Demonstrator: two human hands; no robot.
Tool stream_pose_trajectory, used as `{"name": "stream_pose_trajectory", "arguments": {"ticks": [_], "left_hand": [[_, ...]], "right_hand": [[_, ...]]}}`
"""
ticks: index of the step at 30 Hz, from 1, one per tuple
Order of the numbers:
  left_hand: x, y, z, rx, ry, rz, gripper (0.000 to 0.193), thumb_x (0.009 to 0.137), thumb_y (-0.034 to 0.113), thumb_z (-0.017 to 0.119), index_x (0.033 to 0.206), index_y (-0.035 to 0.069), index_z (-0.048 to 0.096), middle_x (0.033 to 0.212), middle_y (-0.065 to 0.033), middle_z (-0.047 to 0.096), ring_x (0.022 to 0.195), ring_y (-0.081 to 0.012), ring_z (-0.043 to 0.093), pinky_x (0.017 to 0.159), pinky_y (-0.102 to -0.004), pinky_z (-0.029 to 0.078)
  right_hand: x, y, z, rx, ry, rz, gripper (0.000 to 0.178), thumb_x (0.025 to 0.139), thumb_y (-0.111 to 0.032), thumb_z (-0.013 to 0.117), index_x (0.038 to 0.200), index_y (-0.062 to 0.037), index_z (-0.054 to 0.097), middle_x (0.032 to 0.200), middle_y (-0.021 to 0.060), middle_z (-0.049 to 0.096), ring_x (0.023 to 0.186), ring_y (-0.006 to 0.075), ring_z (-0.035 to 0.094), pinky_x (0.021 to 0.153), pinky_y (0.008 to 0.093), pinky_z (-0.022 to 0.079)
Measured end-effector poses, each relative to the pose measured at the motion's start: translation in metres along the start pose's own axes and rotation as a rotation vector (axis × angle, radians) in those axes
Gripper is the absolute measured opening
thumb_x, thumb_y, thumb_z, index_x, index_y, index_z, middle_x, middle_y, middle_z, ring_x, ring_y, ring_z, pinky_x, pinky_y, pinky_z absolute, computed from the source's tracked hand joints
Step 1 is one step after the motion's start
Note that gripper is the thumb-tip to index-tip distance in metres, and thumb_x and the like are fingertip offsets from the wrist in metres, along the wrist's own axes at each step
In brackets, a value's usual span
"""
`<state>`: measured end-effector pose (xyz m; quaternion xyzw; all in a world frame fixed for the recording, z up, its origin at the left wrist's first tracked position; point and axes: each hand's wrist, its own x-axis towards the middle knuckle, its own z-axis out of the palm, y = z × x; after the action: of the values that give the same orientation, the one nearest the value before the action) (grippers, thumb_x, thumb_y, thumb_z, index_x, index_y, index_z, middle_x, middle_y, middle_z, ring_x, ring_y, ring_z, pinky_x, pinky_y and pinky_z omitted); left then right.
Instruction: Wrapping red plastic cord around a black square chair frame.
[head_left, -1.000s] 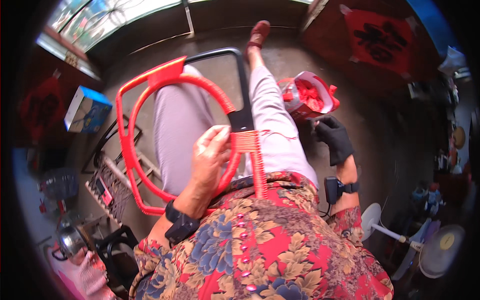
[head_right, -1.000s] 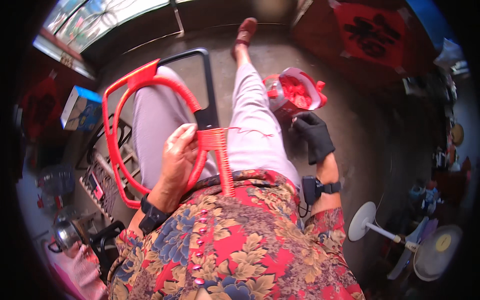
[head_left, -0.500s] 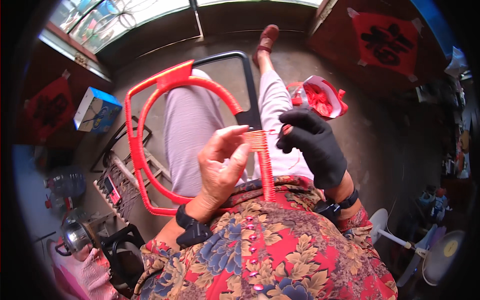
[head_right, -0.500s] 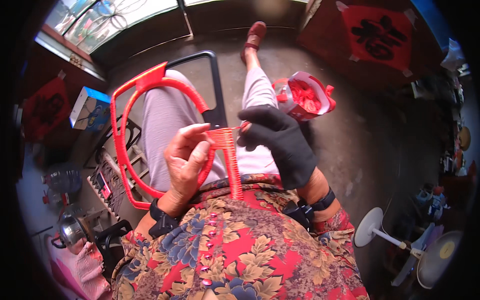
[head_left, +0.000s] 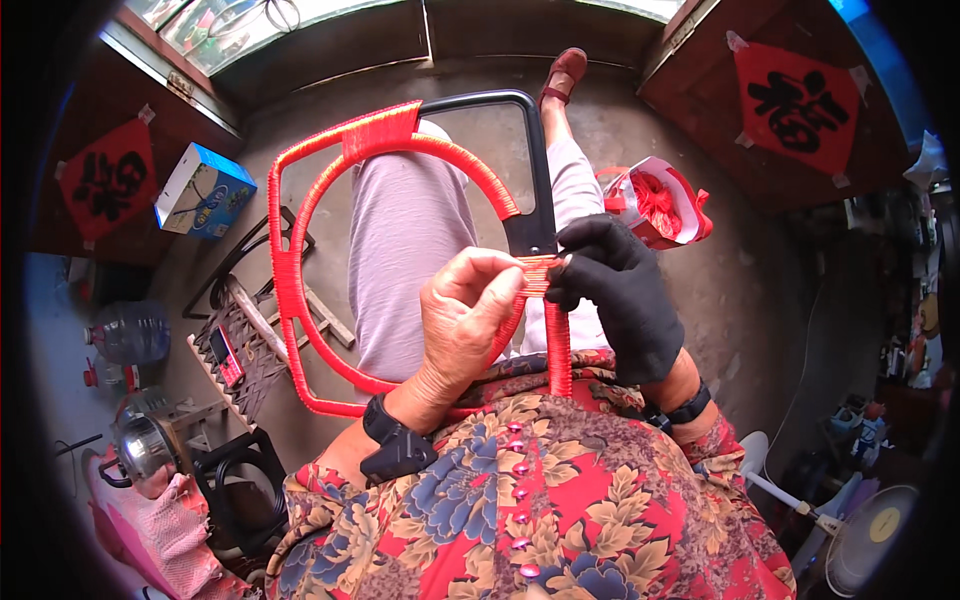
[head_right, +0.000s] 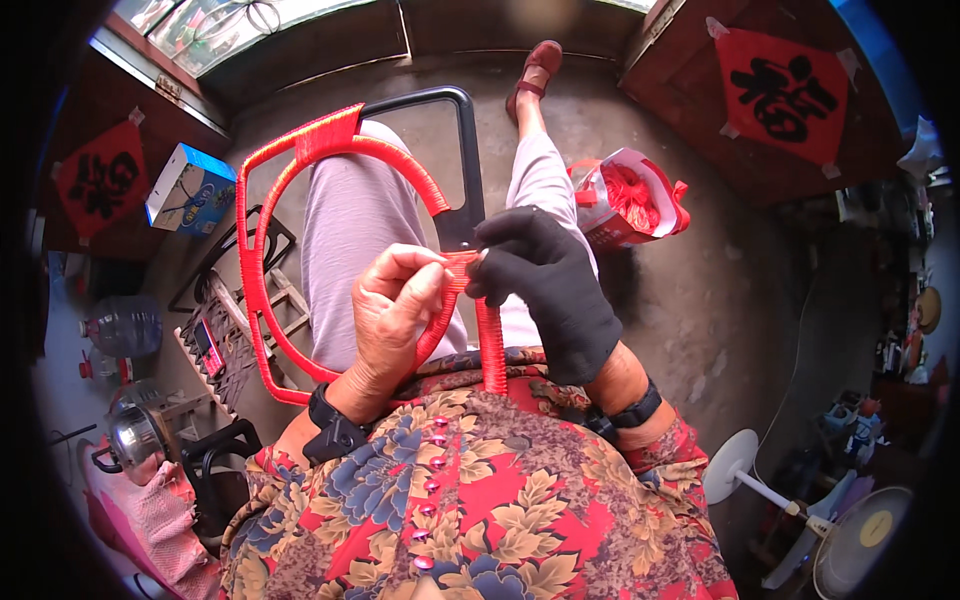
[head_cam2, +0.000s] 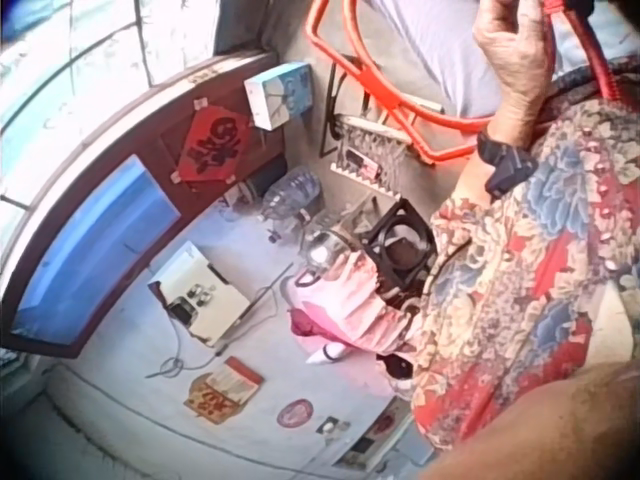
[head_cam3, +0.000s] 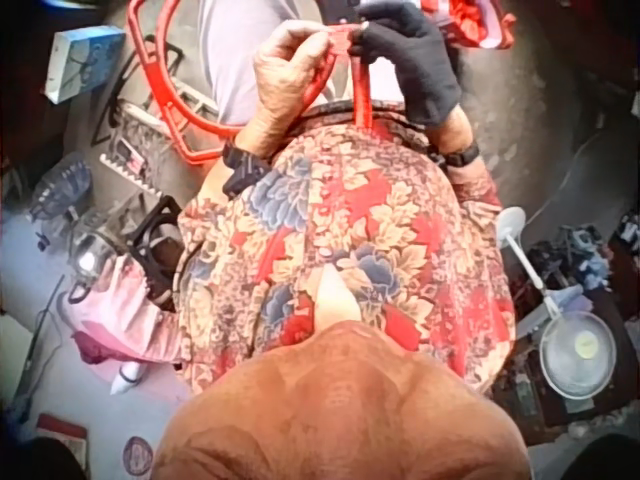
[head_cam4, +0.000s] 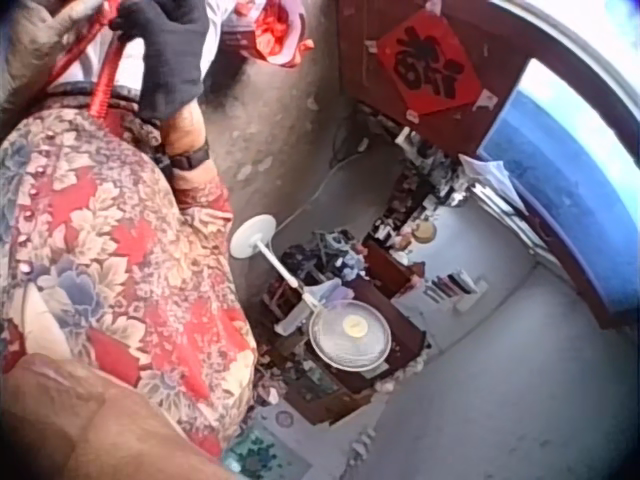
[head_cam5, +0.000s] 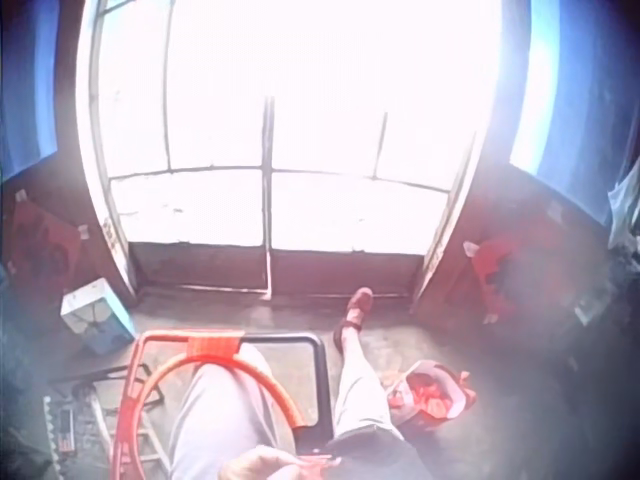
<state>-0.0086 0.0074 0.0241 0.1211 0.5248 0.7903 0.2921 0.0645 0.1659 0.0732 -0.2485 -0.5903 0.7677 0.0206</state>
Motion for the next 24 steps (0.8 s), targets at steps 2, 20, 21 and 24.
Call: {"name": "stream_pose_trajectory", "arguments": {"ticks": [2, 20, 21, 24], "left_hand": [[0.001, 0.0, -0.002, -0.086, 0.022, -0.008, 0.008, 0.09, 0.007, 0.063, 0.093, 0.0, 0.062, 0.081, -0.0026, 0.065, 0.065, -0.0022, 0.054, 0.056, -0.0162, 0.042], [0.001, 0.005, -0.001, -0.007, 0.041, 0.012, 0.006, 0.087, 0.002, 0.064, 0.092, -0.002, 0.063, 0.085, -0.0038, 0.067, 0.078, -0.0064, 0.061, 0.07, -0.0207, 0.049], [0.0, 0.005, -0.001, -0.01, 0.045, 0.018, 0.006, 0.087, 0.002, 0.064, 0.092, -0.002, 0.064, 0.085, -0.0042, 0.067, 0.078, -0.0067, 0.061, 0.071, -0.0214, 0.049], [0.002, 0.002, -0.001, -0.03, -0.005, 0.006, 0.007, 0.086, 0.002, 0.064, 0.092, -0.002, 0.064, 0.086, -0.0047, 0.067, 0.08, -0.0072, 0.061, 0.074, -0.0224, 0.05]], "right_hand": [[0.004, 0.014, -0.009, 0.201, 0.058, -0.059, 0.024, 0.085, -0.006, 0.061, 0.108, -0.0005, 0.057, 0.08, 0.0054, 0.064, 0.07, 0.0131, 0.062, 0.065, 0.0259, 0.049], [0.009, 0.007, 0.003, -0.833, 0.173, -0.781, 0.018, 0.068, -0.006, 0.075, 0.085, -0.0078, 0.07, 0.108, 0.0127, 0.065, 0.098, 0.0245, 0.065, 0.084, 0.034, 0.051], [0.009, 0.009, 0.005, -0.77, 0.15, -0.756, 0.018, 0.067, -0.005, 0.074, 0.085, -0.0068, 0.07, 0.109, 0.0129, 0.065, 0.097, 0.0251, 0.065, 0.083, 0.0342, 0.052], [0.013, 0.018, 0.006, -0.665, 0.13, -0.725, 0.017, 0.067, -0.004, 0.073, 0.083, -0.006, 0.069, 0.108, 0.0127, 0.066, 0.097, 0.0251, 0.066, 0.083, 0.0342, 0.052]]}}
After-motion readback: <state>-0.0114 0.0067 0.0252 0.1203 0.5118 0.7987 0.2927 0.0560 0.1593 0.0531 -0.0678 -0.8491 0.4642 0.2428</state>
